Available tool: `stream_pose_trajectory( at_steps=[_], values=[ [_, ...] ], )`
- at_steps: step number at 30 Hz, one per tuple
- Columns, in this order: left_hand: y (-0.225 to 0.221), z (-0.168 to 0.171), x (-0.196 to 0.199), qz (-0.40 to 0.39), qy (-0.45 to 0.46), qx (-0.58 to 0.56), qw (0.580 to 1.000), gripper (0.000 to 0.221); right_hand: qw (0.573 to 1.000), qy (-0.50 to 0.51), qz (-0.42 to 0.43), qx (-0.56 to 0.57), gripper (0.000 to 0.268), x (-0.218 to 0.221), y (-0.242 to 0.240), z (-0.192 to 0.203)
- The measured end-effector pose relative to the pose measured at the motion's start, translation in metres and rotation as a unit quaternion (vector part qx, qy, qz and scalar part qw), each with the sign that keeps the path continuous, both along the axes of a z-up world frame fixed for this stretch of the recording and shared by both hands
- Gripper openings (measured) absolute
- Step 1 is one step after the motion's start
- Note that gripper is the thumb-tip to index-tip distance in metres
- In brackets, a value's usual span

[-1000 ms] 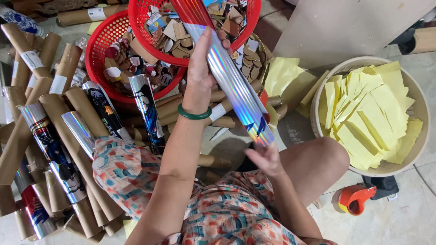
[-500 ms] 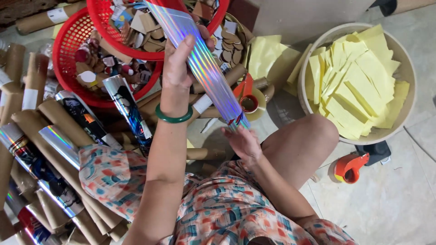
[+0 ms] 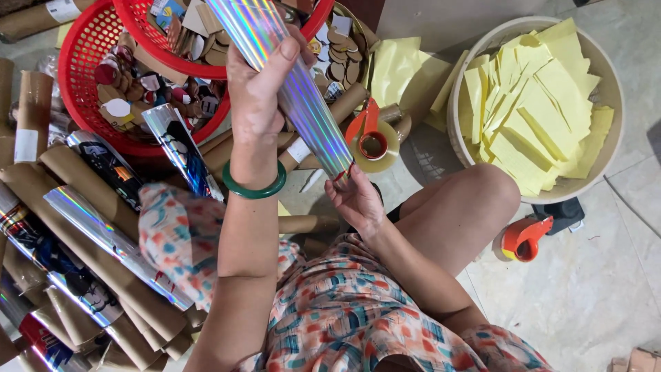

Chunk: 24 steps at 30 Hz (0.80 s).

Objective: The recorder cuts cardboard circles and uses adhesive film and paper to wrap long cardboard tubes.

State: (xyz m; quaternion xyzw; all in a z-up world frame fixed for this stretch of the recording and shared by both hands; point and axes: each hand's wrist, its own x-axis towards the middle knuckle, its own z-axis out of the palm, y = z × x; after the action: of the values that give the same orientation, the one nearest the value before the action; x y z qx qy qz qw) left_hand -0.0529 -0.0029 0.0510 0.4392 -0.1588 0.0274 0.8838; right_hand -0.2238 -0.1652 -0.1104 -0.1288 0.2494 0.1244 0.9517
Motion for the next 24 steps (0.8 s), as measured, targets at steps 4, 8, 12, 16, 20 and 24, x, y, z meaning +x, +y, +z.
stream_pose_trajectory(
  at_steps=[4, 8, 12, 16, 20, 24],
  values=[
    [0.006, 0.01, -0.006, -0.008, -0.015, 0.0, 1.0, 0.048, 1.0, -0.02, 0.011, 0.008, 0.037, 0.009, 0.001, 0.001],
    [0.018, 0.025, -0.003, -0.062, -0.009, 0.005, 0.998, 0.052, 0.999, -0.028, 0.016, 0.028, 0.036, 0.019, 0.004, -0.01],
    [0.019, 0.02, 0.0, -0.069, 0.012, 0.053, 0.996, 0.051, 0.997, -0.026, 0.033, 0.067, 0.036, 0.028, 0.022, -0.037],
    [0.017, -0.007, 0.013, -0.036, 0.059, 0.114, 0.991, 0.044, 0.997, 0.016, 0.028, 0.066, 0.037, 0.055, 0.035, -0.054],
    [0.016, -0.018, 0.01, -0.048, 0.053, 0.093, 0.993, 0.04, 0.997, 0.055, 0.015, 0.046, 0.037, 0.068, 0.034, -0.068],
    [0.015, -0.035, 0.007, -0.026, 0.043, 0.128, 0.991, 0.033, 0.995, 0.096, 0.015, 0.021, 0.04, 0.077, 0.029, -0.104]
  ],
)
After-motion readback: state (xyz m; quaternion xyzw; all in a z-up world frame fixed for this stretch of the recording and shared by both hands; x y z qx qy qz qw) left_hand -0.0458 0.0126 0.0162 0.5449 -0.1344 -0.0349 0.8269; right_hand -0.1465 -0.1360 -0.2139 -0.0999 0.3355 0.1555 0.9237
